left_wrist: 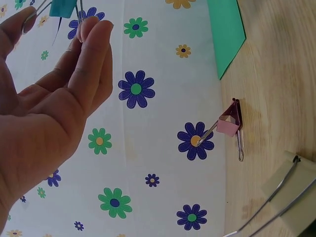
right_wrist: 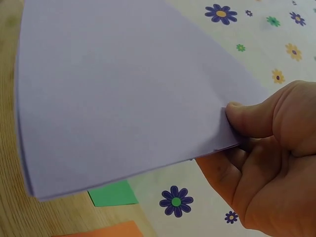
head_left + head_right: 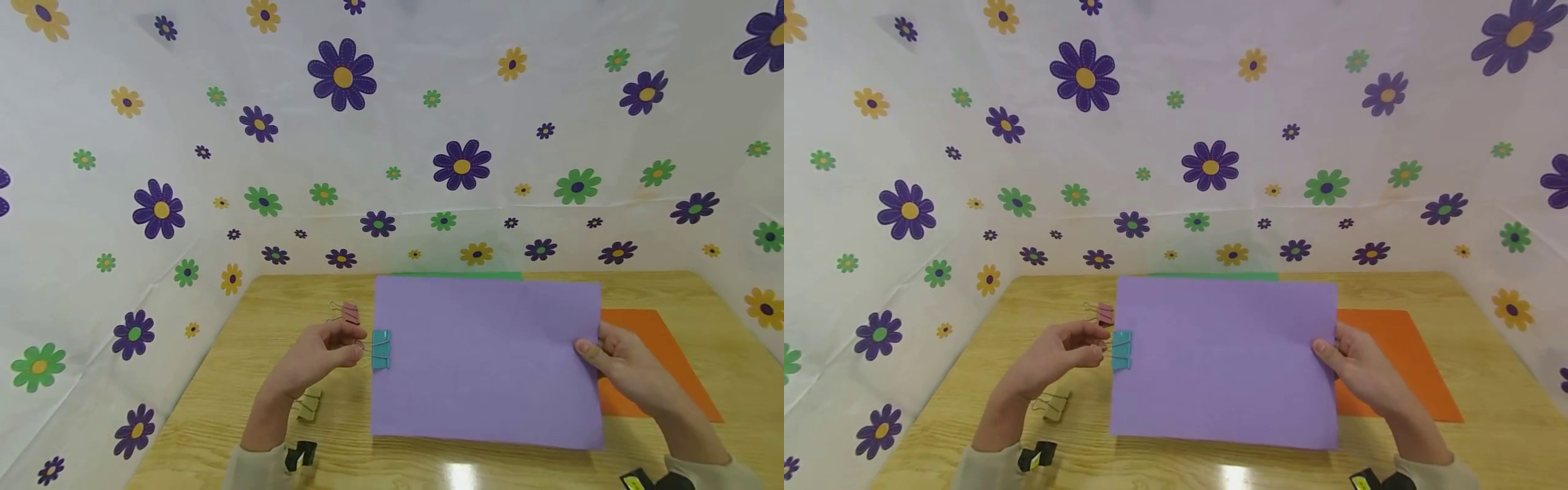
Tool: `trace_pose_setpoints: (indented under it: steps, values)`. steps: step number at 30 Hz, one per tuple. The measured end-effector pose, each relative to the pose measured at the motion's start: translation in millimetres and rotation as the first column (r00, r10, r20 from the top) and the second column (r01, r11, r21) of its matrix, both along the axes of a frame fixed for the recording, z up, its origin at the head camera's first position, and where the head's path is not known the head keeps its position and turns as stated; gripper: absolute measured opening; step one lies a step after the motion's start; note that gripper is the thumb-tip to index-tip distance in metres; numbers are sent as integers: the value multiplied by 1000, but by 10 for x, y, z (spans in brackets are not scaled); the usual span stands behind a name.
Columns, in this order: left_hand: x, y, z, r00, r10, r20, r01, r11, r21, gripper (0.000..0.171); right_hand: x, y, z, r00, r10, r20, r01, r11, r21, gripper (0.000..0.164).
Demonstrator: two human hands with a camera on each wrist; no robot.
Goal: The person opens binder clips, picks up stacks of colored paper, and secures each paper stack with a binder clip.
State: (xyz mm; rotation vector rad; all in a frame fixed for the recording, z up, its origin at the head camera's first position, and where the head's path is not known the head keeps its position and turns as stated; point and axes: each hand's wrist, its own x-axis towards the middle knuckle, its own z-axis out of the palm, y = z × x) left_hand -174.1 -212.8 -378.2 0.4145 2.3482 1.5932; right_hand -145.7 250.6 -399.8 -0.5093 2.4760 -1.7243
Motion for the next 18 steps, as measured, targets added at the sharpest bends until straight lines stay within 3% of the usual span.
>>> trace_pose_setpoints:
  steps: [11,18]
  values:
    - [0,-24,-34,997,-77,-9,76,994,-80,36,-16,76,13,997,46,57,-47,999,24,44]
    - [13,-23,-31,990,-142,8,142,982,-128,31,-29,126,-21,989,122,80,-125,991,43,40]
